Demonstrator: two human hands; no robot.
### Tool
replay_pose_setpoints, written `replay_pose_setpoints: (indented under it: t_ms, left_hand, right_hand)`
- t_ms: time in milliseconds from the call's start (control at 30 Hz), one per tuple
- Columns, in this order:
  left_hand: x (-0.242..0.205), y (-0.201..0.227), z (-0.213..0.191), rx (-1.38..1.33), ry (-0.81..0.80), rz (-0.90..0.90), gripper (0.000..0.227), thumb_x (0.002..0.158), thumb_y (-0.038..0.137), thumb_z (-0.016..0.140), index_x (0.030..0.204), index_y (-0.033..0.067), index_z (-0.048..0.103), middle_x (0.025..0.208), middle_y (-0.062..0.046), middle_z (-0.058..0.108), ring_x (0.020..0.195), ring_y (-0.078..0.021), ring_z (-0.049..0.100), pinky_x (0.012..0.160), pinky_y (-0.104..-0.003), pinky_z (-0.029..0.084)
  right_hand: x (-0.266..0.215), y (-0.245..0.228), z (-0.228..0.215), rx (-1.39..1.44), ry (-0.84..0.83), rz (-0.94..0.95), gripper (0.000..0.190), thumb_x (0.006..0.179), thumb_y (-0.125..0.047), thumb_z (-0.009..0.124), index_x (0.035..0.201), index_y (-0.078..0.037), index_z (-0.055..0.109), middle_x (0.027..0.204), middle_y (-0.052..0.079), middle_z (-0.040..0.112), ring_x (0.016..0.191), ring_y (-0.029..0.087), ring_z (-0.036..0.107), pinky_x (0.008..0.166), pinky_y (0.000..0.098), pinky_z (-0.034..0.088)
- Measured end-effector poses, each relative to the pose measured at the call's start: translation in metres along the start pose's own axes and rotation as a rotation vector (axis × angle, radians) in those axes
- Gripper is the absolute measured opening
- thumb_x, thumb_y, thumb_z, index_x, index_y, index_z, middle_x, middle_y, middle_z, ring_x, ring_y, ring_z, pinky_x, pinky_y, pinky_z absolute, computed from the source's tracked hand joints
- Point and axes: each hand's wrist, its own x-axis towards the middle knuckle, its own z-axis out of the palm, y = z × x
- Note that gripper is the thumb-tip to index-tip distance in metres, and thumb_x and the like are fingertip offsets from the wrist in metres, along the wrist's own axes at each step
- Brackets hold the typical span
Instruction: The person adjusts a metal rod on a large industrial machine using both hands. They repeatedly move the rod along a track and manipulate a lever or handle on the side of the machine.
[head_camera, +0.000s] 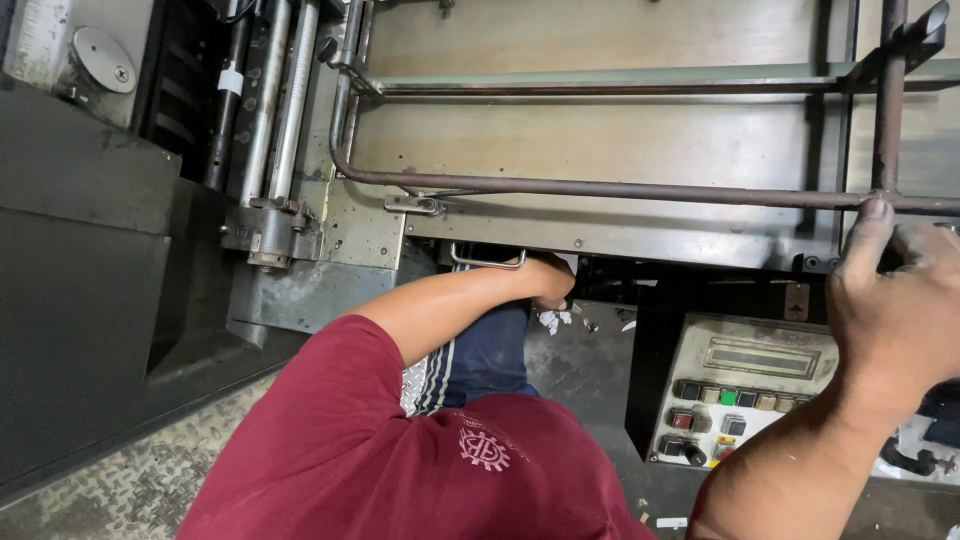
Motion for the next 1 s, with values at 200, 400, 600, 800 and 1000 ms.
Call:
replay_pose_setpoints:
  t_ms: [200,400,600,800,1000]
  left_hand:
    - [0.001,-0.001,0.002,0.017,0.004,0.009,0.048,0.096,0.043,0.066,0.109,-0.0031,0.075,0.111,-0.021,0.074,0.104,-0.0405,0.070,0.092,-0.050,0.053]
    - [0.017,-0.006,0.014,0.016,0.010,0.018,0.048,0.095,0.042,0.066,0.109,-0.0037,0.074,0.111,-0.021,0.074,0.103,-0.0407,0.070,0.092,-0.050,0.053]
    - [0.001,-0.001,0.002,0.017,0.010,0.015,0.048,0.095,0.042,0.066,0.108,-0.0035,0.075,0.109,-0.021,0.074,0.102,-0.0409,0.070,0.092,-0.050,0.053]
    - [0.002,-0.001,0.003,0.018,0.008,0.005,0.049,0.095,0.043,0.066,0.107,-0.0037,0.075,0.109,-0.021,0.074,0.101,-0.0406,0.071,0.091,-0.050,0.053]
    - [0.008,-0.003,0.007,0.024,-0.002,0.017,0.049,0.096,0.043,0.066,0.107,-0.0037,0.075,0.109,-0.020,0.075,0.102,-0.0399,0.070,0.091,-0.049,0.053]
  right_hand:
    - [0.000,0.003,0.002,-0.047,0.029,-0.040,0.024,0.108,-0.023,0.063,0.105,-0.003,0.075,0.104,0.009,0.076,0.086,0.025,0.073,0.074,0.0327,0.056]
    - [-0.002,0.011,0.007,-0.041,0.005,-0.033,0.025,0.109,-0.023,0.061,0.109,-0.002,0.075,0.108,0.009,0.077,0.091,0.025,0.073,0.078,0.0326,0.056]
    - [0.000,0.006,0.004,-0.012,0.009,-0.037,0.025,0.108,-0.022,0.062,0.106,-0.001,0.074,0.106,0.010,0.076,0.090,0.027,0.073,0.077,0.0337,0.056]
    - [0.000,0.005,0.003,0.000,-0.009,-0.014,0.025,0.108,-0.023,0.062,0.107,-0.002,0.075,0.104,0.010,0.076,0.087,0.027,0.072,0.075,0.0343,0.055]
    - [0.000,0.004,0.003,-0.014,0.011,-0.043,0.024,0.108,-0.022,0.062,0.107,-0.002,0.075,0.104,0.010,0.076,0.088,0.027,0.072,0.076,0.0336,0.055]
